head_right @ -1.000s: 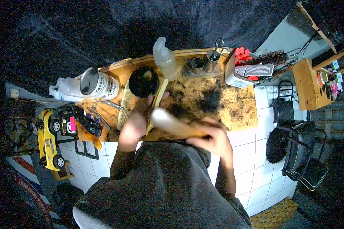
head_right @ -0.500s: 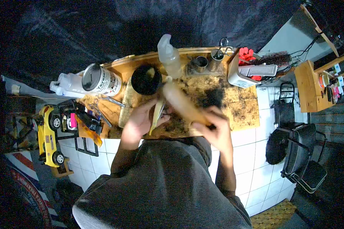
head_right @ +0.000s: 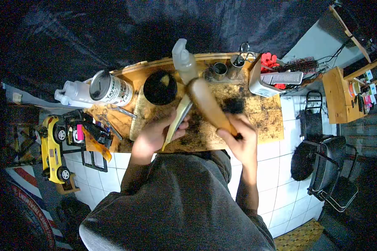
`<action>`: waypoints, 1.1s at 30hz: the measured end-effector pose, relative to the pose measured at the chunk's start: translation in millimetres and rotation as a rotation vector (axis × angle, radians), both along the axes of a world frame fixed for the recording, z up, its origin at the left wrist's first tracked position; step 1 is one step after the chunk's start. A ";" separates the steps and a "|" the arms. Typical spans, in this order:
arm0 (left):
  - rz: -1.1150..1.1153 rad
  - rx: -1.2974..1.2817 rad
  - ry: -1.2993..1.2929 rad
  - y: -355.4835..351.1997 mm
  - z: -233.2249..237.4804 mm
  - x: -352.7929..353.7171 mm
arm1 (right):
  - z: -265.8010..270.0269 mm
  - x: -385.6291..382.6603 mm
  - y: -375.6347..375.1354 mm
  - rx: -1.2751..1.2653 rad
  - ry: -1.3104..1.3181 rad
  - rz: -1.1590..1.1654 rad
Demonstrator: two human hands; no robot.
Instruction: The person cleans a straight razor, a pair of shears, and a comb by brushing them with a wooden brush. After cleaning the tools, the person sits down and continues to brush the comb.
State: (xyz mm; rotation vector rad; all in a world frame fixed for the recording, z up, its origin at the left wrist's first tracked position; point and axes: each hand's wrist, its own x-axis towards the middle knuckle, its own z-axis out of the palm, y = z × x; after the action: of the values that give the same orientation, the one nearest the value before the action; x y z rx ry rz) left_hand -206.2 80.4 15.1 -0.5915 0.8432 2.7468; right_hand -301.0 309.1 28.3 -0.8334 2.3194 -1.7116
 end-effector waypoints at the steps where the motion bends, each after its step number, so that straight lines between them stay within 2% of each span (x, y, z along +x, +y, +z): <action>1: -0.070 0.084 0.115 -1.6 -7.2 -1.1 | 0.9 0.9 -5.8 -0.048 -0.016 -0.106; 2: -0.071 0.082 0.118 -2.0 -12.4 2.3 | -2.4 -3.1 -0.6 0.027 -0.003 0.013; 4: -0.160 -1.034 0.269 -1.3 -8.1 6.9 | -3.1 0.5 5.3 0.141 -0.093 0.285; 5: -0.156 -1.037 0.270 -5.4 -9.1 2.2 | -1.9 4.6 8.0 0.203 -0.148 0.405; 7: 0.000 0.397 0.376 -15.4 -12.6 -12.5 | -7.8 6.8 10.1 0.229 -0.010 0.623; 9: -0.014 0.313 0.413 -12.4 -5.5 -9.2 | -2.7 8.8 11.7 0.167 0.031 0.633; 11: 0.117 -0.159 0.199 -1.2 10.0 -7.0 | -12.8 1.5 17.6 0.151 0.016 0.441; 13: 0.044 0.074 -0.035 -4.6 -4.0 -2.9 | 1.9 -0.7 4.5 0.101 0.072 0.141; 15: 0.060 0.072 0.033 2.9 -1.7 -6.6 | 10.0 4.3 -9.7 0.021 -0.050 -0.118; 17: 0.126 0.009 -0.062 8.9 14.3 -7.5 | 2.1 3.0 -5.2 0.056 -0.032 -0.086; 19: 0.199 -0.054 -0.154 3.3 10.5 -10.1 | -9.2 6.9 1.4 0.207 0.061 0.284; 20: 0.130 0.128 -0.009 -7.3 -8.4 -14.5 | -1.0 9.5 7.9 0.326 -0.007 0.431; 21: 0.059 0.308 0.136 -11.0 -5.2 -20.1 | 1.0 11.4 8.5 0.269 0.100 0.591; 23: 0.117 0.276 0.115 -7.3 4.2 -13.3 | 11.3 13.1 7.5 0.349 -0.229 0.728; 24: 0.086 0.103 0.053 -7.1 9.5 -11.3 | 0.0 16.3 8.7 0.244 -0.154 0.682; 25: 0.055 -0.069 -0.009 -5.6 15.9 -9.5 | -2.1 19.0 19.4 0.187 -0.189 0.561; 26: 0.052 -0.236 0.071 4.9 22.7 -7.8 | -6.7 13.3 22.2 0.161 -0.137 0.469; 27: -0.012 -0.469 -0.107 9.2 34.3 -5.6 | -5.5 6.9 20.1 0.136 -0.082 0.376; 28: -0.050 -0.452 -0.063 11.3 28.0 -2.0 | -7.4 9.1 14.9 0.098 -0.090 0.162; 29: -0.091 -0.434 -0.020 12.5 21.9 0.3 | -5.7 10.9 8.5 -0.041 -0.346 0.029; 30: -0.101 -0.431 -0.018 13.6 23.9 -0.9 | -2.4 9.5 -0.7 -0.097 -0.293 -0.026; 32: -0.300 -0.639 0.150 15.9 31.0 -4.6 | 4.5 9.7 -17.7 -0.153 -0.237 -0.092; 33: -0.306 -0.637 0.152 18.1 31.1 -5.3 | 8.4 11.8 -25.8 -0.210 -0.348 -0.138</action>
State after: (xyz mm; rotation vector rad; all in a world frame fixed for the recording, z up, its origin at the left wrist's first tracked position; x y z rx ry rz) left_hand -211.5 98.5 46.1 -0.3088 1.7074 2.2415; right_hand -289.1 283.3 36.7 -0.3679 2.0321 -1.9971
